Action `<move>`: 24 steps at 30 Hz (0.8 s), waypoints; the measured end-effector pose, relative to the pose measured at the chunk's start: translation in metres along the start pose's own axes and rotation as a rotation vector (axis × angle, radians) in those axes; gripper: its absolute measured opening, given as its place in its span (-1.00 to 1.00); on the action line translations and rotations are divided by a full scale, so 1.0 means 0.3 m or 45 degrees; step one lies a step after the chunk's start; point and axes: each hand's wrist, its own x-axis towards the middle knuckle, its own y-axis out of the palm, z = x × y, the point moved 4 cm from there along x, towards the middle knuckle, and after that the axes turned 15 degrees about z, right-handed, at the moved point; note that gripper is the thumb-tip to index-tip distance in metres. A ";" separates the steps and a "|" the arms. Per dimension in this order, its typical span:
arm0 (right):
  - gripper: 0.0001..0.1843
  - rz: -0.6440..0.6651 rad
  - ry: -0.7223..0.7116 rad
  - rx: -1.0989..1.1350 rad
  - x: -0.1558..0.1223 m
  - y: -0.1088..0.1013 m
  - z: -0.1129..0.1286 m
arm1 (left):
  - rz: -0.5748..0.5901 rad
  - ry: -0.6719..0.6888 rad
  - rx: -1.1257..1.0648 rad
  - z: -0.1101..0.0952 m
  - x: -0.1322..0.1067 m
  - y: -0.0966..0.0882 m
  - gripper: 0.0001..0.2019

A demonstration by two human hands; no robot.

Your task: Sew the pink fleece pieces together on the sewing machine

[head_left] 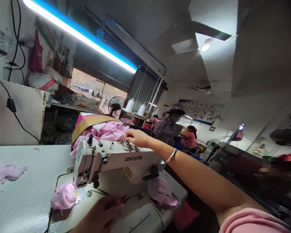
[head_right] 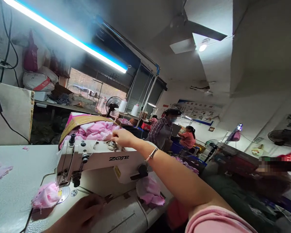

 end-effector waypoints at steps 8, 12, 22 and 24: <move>-0.82 -0.017 -0.011 -0.181 -0.072 0.020 0.016 | 0.044 0.011 -0.050 0.023 0.014 -0.004 -0.69; -0.70 -0.029 -0.051 -0.359 -0.129 0.041 0.057 | 0.027 0.024 -0.048 0.047 0.025 -0.015 -0.68; -0.70 0.033 -0.055 -0.814 -0.130 0.041 0.155 | 0.023 0.046 -0.050 0.028 0.017 -0.005 -0.66; -0.68 0.052 -0.064 -0.853 -0.132 0.033 0.160 | 0.015 0.045 -0.058 0.011 0.012 -0.001 -0.66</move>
